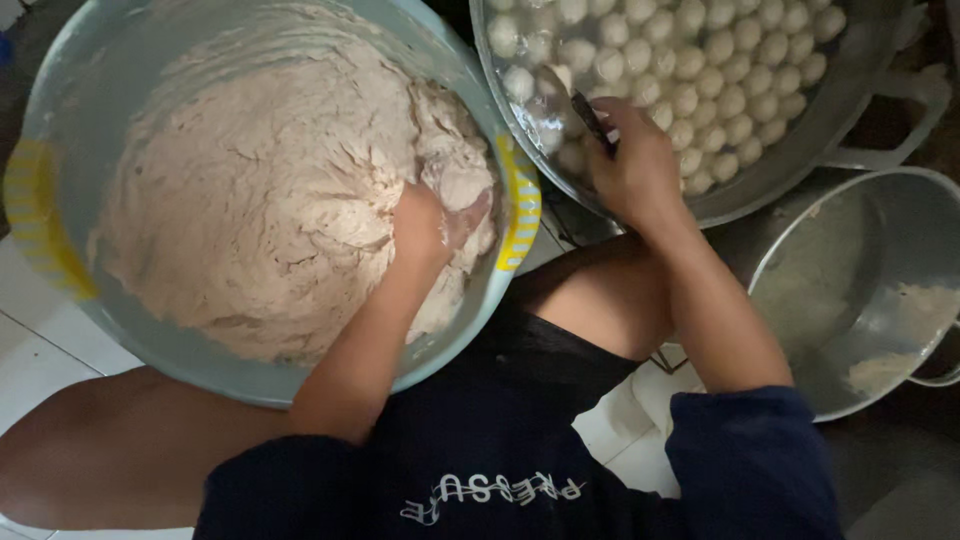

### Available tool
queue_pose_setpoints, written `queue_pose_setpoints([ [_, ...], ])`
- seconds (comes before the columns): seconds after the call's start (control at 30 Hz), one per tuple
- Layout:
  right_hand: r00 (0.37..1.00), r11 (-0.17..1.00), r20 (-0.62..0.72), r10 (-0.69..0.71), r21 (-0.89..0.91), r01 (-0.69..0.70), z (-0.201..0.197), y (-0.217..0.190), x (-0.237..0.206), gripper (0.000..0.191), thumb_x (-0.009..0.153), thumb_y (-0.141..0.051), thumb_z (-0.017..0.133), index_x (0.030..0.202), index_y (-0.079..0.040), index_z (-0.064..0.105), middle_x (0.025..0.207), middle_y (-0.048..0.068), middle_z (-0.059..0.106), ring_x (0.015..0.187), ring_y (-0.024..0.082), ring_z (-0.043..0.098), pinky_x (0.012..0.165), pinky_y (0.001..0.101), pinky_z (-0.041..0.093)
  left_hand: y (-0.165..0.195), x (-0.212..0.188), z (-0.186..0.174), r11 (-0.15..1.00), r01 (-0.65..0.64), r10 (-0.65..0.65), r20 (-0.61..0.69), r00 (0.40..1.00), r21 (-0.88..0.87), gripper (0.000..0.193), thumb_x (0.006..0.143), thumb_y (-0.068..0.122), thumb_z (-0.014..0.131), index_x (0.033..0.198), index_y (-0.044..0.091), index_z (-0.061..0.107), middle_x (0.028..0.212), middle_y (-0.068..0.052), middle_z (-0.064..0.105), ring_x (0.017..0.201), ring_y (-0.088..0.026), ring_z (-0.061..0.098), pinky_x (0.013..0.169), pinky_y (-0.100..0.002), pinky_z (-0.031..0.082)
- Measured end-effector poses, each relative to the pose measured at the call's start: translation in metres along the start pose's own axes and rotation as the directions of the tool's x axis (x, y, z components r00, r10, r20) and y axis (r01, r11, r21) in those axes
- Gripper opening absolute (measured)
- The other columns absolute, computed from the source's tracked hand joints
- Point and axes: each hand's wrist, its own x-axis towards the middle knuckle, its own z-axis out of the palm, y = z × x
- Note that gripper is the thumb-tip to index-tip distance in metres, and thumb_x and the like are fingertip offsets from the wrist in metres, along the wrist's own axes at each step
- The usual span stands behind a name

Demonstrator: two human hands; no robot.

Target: The person sits on the floor with a large basin of dough batter on their lap and uses a scoop to portion batter, shaping balls by hand and placing them into a water-filled tray beside them. At the end they pick up a blue tray of diced meat pieces.

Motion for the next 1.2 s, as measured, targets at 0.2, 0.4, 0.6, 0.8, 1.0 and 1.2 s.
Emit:
queue_pose_setpoints([
  [0.2,0.990,0.988,-0.032,0.137,0.080,-0.134,-0.013,-0.009,-0.002,0.033,0.097,-0.009,0.072,0.129,-0.004,0.062,0.106,0.016,0.073,0.079,0.024,0.072,0.072,0.0371,0.057,0.010,0.002,0.018,0.877,-0.236,0.196,-0.138,0.971,-0.418,0.043,0.091,0.036,0.065,0.110,-0.002,0.064,0.099,-0.017,0.071,0.090,-0.033,0.072,0.076,-0.040,0.058],
  [0.4,0.930,0.855,0.187,0.317,0.368,-0.365,-0.028,-0.039,-0.035,0.024,0.102,-0.006,0.065,0.126,-0.002,0.061,0.099,0.009,0.067,0.076,0.013,0.065,0.064,0.0289,0.052,0.027,0.008,0.018,0.969,-0.231,0.212,-0.184,0.960,-0.091,0.026,0.089,0.027,0.077,0.083,0.003,0.069,0.076,-0.016,0.069,0.072,-0.039,0.066,0.070,-0.051,0.052],
  [0.6,0.940,0.895,0.320,0.119,0.375,-0.241,-0.022,-0.063,-0.060,0.032,0.099,-0.005,0.064,0.131,-0.003,0.060,0.098,0.004,0.066,0.079,0.009,0.062,0.067,0.0263,0.051,0.029,0.007,0.012,0.880,-0.463,0.417,-0.293,0.860,-0.108,0.017,0.085,0.019,0.077,0.083,0.005,0.068,0.074,-0.014,0.067,0.067,-0.038,0.065,0.063,-0.050,0.050],
  [0.8,0.884,0.807,0.451,0.124,0.473,-0.354,-0.018,-0.074,-0.059,0.032,0.099,-0.003,0.060,0.131,-0.003,0.062,0.093,0.002,0.065,0.072,0.007,0.057,0.062,0.0254,0.049,0.025,0.004,0.013,0.911,-0.249,0.223,-0.116,0.968,-0.328,0.019,0.076,0.018,0.077,0.091,0.008,0.072,0.084,-0.015,0.073,0.079,-0.038,0.072,0.069,-0.044,0.057],
  [1.0,0.829,0.756,0.484,0.279,0.421,-0.501,-0.025,-0.058,-0.047,0.033,0.100,-0.008,0.060,0.133,-0.005,0.062,0.082,0.005,0.063,0.068,0.008,0.058,0.060,0.0260,0.049,0.028,0.005,0.004,0.977,-0.189,0.212,-0.345,0.914,0.097,0.045,0.068,0.035,0.083,0.100,0.006,0.071,0.090,-0.022,0.073,0.077,-0.044,0.070,0.070,-0.048,0.057],
  [1.2,0.995,0.988,0.093,0.030,0.148,-0.044,-0.023,-0.027,-0.023,0.036,0.100,-0.006,0.068,0.135,-0.003,0.063,0.112,0.016,0.072,0.088,0.020,0.069,0.076,0.0322,0.056,0.026,0.004,0.011,0.931,-0.269,0.176,-0.344,0.922,-0.245,0.035,0.086,0.032,0.076,0.107,0.005,0.072,0.095,-0.017,0.074,0.084,-0.040,0.072,0.076,-0.045,0.058],
])
